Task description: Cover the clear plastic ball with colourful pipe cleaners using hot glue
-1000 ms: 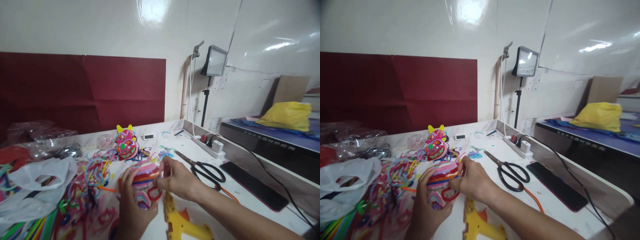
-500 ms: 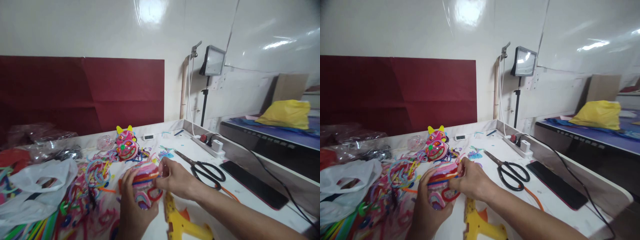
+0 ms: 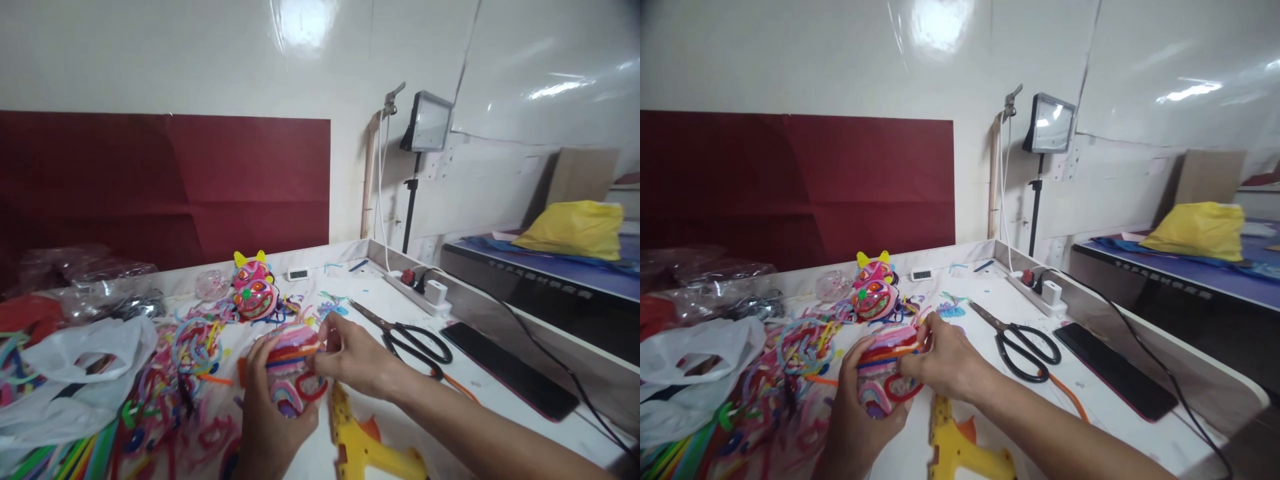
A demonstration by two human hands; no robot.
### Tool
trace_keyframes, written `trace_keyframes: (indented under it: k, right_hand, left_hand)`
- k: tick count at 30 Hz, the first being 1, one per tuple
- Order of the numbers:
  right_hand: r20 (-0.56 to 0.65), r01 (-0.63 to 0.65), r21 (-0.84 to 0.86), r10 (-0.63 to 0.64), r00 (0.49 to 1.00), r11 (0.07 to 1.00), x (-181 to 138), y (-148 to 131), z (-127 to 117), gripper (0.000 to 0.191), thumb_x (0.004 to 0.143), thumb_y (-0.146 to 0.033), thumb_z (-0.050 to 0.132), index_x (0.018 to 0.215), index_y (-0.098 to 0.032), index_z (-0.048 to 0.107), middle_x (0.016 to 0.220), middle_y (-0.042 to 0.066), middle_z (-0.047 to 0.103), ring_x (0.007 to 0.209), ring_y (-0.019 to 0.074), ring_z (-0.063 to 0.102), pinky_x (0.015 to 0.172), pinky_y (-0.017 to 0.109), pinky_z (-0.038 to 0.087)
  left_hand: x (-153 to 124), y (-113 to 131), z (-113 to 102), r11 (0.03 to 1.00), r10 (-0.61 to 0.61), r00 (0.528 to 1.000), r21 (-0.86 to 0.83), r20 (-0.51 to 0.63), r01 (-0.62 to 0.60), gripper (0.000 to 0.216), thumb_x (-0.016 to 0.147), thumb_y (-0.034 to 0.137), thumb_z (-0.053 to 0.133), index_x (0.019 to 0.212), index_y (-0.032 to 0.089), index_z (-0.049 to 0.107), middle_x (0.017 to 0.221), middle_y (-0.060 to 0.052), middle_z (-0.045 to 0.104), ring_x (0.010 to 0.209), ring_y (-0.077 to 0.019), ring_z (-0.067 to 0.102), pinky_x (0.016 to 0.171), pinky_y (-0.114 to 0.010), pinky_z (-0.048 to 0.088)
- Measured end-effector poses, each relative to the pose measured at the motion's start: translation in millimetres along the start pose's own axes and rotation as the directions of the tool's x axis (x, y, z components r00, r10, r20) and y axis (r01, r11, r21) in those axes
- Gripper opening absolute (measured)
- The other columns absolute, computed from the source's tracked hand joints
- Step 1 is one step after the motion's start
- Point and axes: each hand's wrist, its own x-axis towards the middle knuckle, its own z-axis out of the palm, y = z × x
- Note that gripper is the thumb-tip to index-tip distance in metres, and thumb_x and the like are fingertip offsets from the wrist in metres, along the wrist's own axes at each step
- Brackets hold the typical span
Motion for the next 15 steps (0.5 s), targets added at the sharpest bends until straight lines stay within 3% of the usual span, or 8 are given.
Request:
trace_keyframes:
  k: [9,15]
  right_hand:
    - [-0.005,0.028,-0.025,-0.028,1.000,0.999,-1,-1,-6,0.027,0.073,-0.041,0.071,0.083,-0.023,0.053,0.066,-0.004,0.057,0.064,0.0153,0.053,0.057,0.027,0.036]
    - [0.052,0.044,0.153,-0.052,0.997,0.987,2,9,-9,0.026,0.074,-0.038,0.070,0.083,-0.023,0.051,0.066,-0.004,0.058,0.062,0.0141,0.052,0.054,0.025,0.035]
  left_hand:
    - [-2,-2,-1,0.994,-0.096,0.995,-0.050,0.027,0.097,0.074,0.065,0.019,0.068,0.135,0.019,0.042,0.133,-0.020,0.054,0.124,-0.0406,0.056,0.098,-0.063,0.052]
    - [0,5,3,0.964,-0.228,0.974,-0.146,-0.012,0.224,0.071,0.066,0.025,0.069,0.132,0.019,0.046,0.132,-0.016,0.056,0.124,-0.0361,0.058,0.102,-0.055,0.052]
